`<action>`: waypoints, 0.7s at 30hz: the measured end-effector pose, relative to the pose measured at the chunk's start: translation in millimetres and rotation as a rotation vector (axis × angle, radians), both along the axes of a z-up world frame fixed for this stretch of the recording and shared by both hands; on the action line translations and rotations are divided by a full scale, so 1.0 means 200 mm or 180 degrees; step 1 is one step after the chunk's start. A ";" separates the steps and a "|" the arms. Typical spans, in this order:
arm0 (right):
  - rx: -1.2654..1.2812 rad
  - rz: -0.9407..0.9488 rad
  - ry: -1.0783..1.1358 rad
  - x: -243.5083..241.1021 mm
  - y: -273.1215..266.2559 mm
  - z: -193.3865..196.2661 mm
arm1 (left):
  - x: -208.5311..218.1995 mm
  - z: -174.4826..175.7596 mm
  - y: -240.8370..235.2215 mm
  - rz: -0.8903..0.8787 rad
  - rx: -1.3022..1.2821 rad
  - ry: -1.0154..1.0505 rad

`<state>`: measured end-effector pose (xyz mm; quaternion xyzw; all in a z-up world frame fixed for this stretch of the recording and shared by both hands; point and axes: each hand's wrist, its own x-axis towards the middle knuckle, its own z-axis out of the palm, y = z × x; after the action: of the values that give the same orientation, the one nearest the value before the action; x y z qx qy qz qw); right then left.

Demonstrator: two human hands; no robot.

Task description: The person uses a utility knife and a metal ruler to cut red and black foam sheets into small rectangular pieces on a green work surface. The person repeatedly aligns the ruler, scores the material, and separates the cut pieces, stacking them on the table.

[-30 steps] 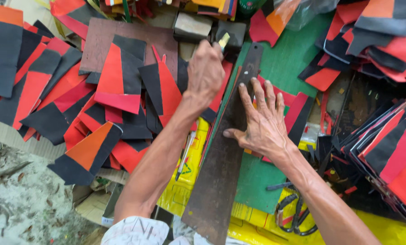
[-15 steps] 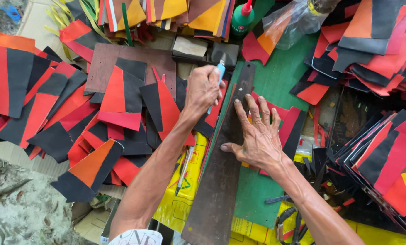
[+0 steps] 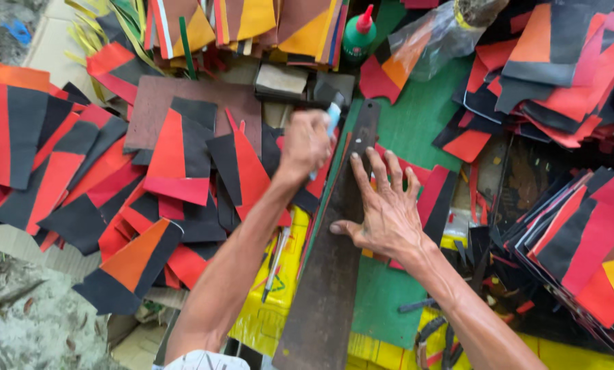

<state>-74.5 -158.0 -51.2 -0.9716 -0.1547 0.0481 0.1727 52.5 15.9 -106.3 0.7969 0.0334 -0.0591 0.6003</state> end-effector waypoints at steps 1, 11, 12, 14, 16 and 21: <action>-0.0012 -0.0011 0.0001 -0.01 0.00 -0.01 | -0.02 -0.01 0.00 0.0096 -0.0028 0.0005; 0.0067 0.0000 -0.0028 0.00 -0.01 -0.03 | 0.02 -0.08 -0.01 -0.0025 0.0338 -0.0612; 0.0070 0.0010 -0.0056 0.00 -0.01 -0.03 | 0.01 -0.07 0.00 0.0077 0.0143 -0.0382; 0.0054 0.0017 -0.0075 -0.03 -0.01 -0.04 | -0.03 -0.06 0.01 0.0271 -0.0268 0.0118; 0.0061 0.0004 0.0005 -0.03 -0.01 -0.03 | -0.03 -0.05 -0.01 0.0120 0.0010 -0.0223; 0.0101 0.0007 0.0032 -0.07 -0.02 -0.04 | -0.06 -0.08 0.00 0.0053 -0.0500 -0.0056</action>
<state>-88.2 -162.3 -58.6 -0.9683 -0.1556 0.0507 0.1887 40.3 16.2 -123.0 0.7475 0.0300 -0.0494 0.6617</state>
